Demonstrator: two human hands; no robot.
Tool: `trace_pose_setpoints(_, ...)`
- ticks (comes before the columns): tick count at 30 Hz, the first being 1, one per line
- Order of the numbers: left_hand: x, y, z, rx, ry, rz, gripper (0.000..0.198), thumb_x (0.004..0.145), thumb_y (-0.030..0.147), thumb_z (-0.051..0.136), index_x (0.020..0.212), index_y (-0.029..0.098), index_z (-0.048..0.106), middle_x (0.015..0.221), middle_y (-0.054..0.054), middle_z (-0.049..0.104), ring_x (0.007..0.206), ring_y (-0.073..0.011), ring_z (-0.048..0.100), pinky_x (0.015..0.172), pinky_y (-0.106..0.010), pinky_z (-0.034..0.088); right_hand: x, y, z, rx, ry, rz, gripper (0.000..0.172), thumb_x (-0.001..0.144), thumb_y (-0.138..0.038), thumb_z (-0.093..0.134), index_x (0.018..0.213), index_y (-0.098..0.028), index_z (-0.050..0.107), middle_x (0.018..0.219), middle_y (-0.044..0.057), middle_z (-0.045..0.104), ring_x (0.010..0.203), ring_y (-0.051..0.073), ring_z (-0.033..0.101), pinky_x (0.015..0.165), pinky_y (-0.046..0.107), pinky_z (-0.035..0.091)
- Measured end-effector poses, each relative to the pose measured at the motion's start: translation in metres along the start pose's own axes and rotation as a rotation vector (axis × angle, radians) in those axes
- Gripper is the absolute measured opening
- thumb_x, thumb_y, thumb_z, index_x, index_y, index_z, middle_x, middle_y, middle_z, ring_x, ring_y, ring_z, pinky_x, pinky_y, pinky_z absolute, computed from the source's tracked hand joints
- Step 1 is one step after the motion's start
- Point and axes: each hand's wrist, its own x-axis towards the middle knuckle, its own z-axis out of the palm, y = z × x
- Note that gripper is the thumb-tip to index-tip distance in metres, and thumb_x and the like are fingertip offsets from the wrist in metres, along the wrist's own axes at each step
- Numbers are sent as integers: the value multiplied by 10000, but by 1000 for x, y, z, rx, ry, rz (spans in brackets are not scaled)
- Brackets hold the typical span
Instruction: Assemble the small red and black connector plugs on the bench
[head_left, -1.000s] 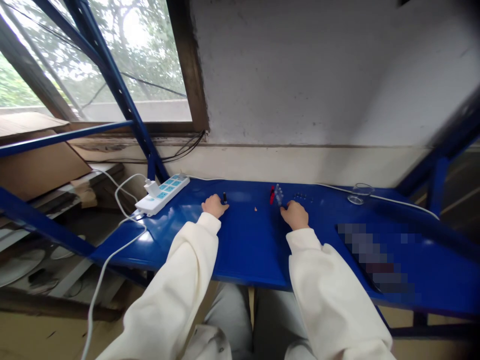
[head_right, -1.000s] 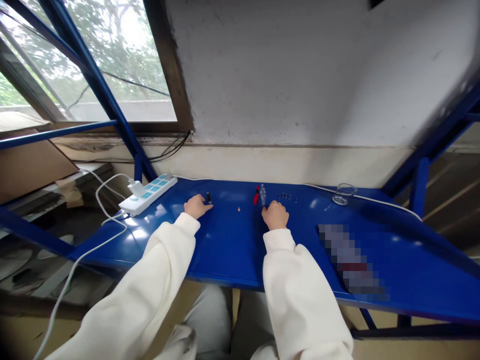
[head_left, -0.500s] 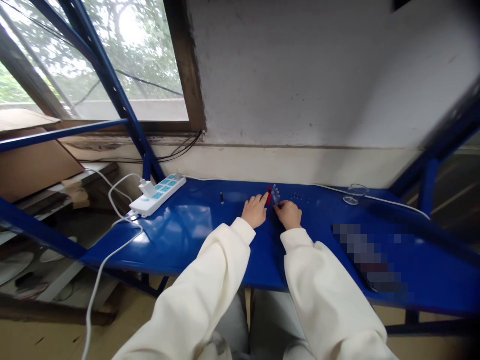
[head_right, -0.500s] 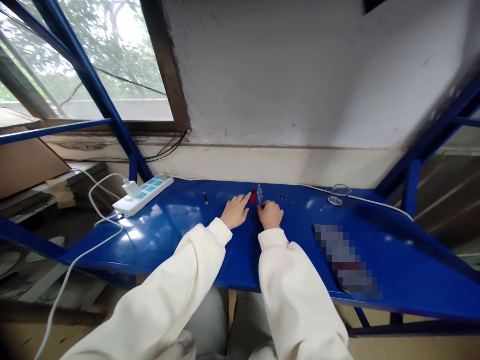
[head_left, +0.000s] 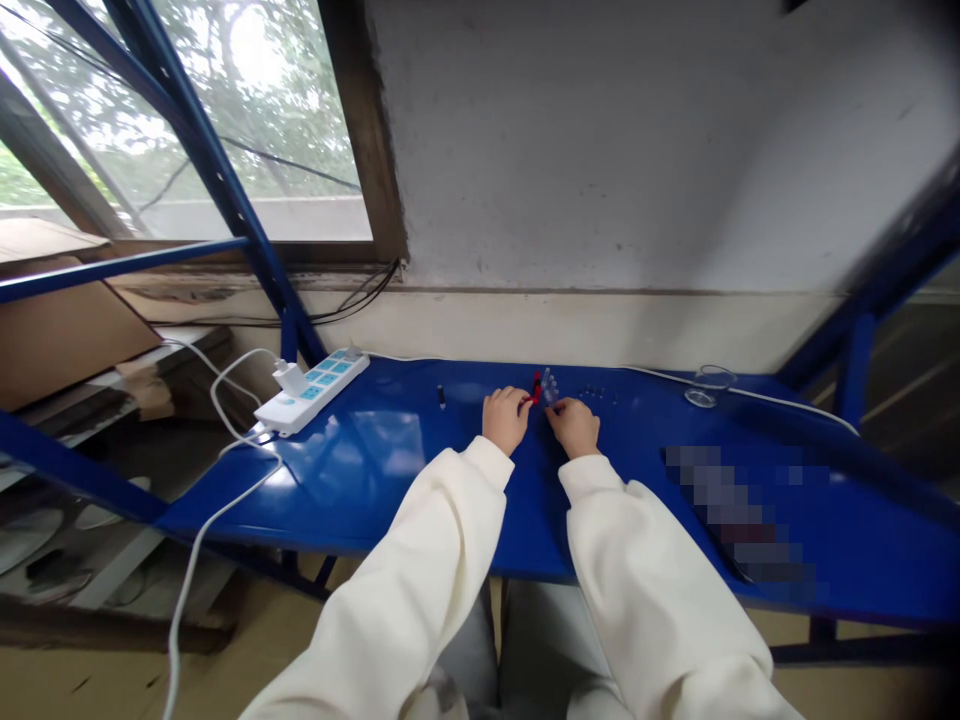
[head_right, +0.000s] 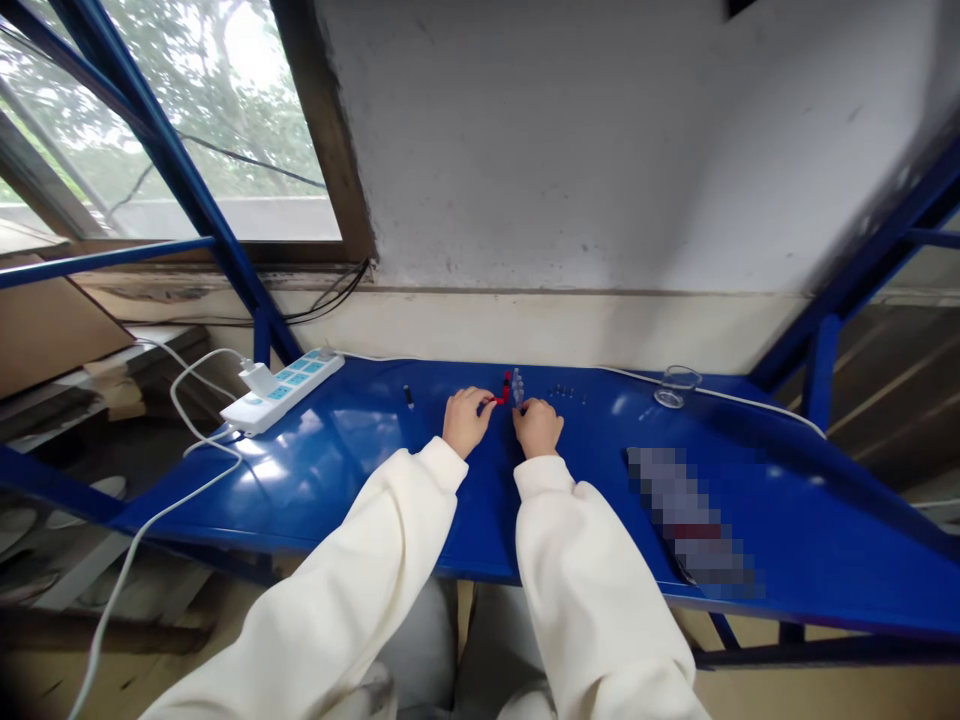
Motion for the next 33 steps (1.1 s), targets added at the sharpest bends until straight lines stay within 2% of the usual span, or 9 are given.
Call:
trace_pose_setpoints(3, -1, -4, -3, -169, 123, -25, 166, 804, 292, 461, 829, 178, 578, 793, -38, 590, 752, -142, 515, 722, -289, 386, 0, 0, -1, 4, -1, -7, 238, 753, -348, 481, 863, -188, 620, 885, 70, 622, 841, 188, 559, 694, 288, 347)
trace_pose_setpoints(6, -1, -7, -4, -282, 171, -31, 170, 794, 301, 474, 812, 169, 580, 775, -40, 590, 722, -129, 524, 724, -283, 410, -2, -3, -3, 4, -2, -33, 207, 752, -324, 485, 832, -192, 624, 858, 57, 624, 823, 176, 559, 691, 277, 333)
trace_pose_setpoints(13, -2, -10, -2, -367, 217, -51, 178, 780, 314, 490, 784, 163, 584, 753, -51, 590, 706, -127, 531, 715, -283, 439, -14, -14, -11, -2, -1, -257, 142, 742, -273, 492, 781, -187, 599, 832, 32, 617, 789, 147, 553, 643, 251, 293)
trace_pose_setpoints(27, -2, -7, -3, -435, 253, -71, 185, 782, 324, 483, 791, 168, 581, 762, -52, 593, 691, -119, 542, 693, -274, 454, -17, -17, -14, -47, -37, -312, 127, 745, -256, 488, 768, -177, 584, 829, 45, 618, 783, 154, 551, 632, 254, 278)
trace_pose_setpoints(33, -2, -5, -4, -470, 245, -100, 170, 768, 308, 497, 792, 163, 582, 770, -49, 598, 692, -112, 549, 676, -258, 457, -19, -18, -16, -112, 13, -357, 124, 764, -234, 467, 776, -166, 570, 847, 71, 615, 824, 173, 542, 677, 278, 275)
